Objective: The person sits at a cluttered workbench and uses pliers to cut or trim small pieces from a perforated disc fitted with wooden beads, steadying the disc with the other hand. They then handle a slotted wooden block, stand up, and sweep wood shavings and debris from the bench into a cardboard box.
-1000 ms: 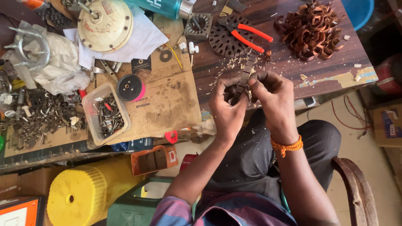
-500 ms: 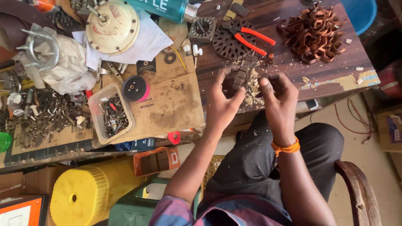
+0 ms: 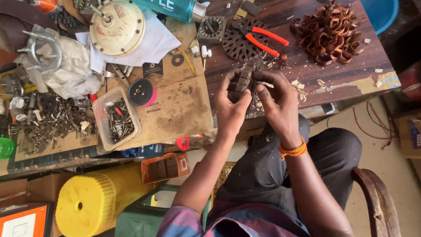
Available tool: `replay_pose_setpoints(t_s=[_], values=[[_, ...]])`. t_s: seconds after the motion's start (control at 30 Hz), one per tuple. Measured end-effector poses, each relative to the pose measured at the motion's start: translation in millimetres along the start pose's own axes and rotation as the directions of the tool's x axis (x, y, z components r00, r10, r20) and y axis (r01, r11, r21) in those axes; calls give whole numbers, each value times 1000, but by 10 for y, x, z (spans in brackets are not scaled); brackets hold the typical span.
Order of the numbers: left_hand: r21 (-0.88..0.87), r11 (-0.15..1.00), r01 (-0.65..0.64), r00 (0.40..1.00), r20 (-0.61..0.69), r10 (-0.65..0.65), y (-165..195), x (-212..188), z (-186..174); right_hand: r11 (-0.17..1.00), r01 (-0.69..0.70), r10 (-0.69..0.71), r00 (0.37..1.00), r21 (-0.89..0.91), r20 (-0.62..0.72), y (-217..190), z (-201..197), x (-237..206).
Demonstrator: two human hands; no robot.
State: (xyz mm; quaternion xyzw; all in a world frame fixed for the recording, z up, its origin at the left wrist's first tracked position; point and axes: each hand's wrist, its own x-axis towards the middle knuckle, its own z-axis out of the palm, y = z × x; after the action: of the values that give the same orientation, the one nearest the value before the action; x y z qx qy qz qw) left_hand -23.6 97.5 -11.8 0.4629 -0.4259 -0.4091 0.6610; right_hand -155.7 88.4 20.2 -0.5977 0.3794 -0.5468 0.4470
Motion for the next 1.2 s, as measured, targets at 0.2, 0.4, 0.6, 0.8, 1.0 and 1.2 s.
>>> replay_pose_setpoints(t_s=[0.2,0.4,0.6,0.8,1.0,1.2], values=[[-165,986,20,999,44,-13,-88,2,-5,1000,9,-9,998,-11,-69,-22,-14,-26],[-65,998,18,1000,10,-17,-23,-108,122,997,-31,16,982,-76,-187,-82,10,-43],[70,997,-44,999,-16,45,101,-173,182,980,-54,7,972,-193,-237,-205,28,-37],[190,941,-281,960,40,278,143,-192,185,912,-49,-46,975,-407,-219,-306,-3,-27],[81,982,-168,986,24,167,117,-187,143,956,-210,176,969,-204,-174,-209,-93,28],[-41,991,-127,992,6,127,133,-133,54,990,-138,130,976,-38,-174,-26,-237,-51]])
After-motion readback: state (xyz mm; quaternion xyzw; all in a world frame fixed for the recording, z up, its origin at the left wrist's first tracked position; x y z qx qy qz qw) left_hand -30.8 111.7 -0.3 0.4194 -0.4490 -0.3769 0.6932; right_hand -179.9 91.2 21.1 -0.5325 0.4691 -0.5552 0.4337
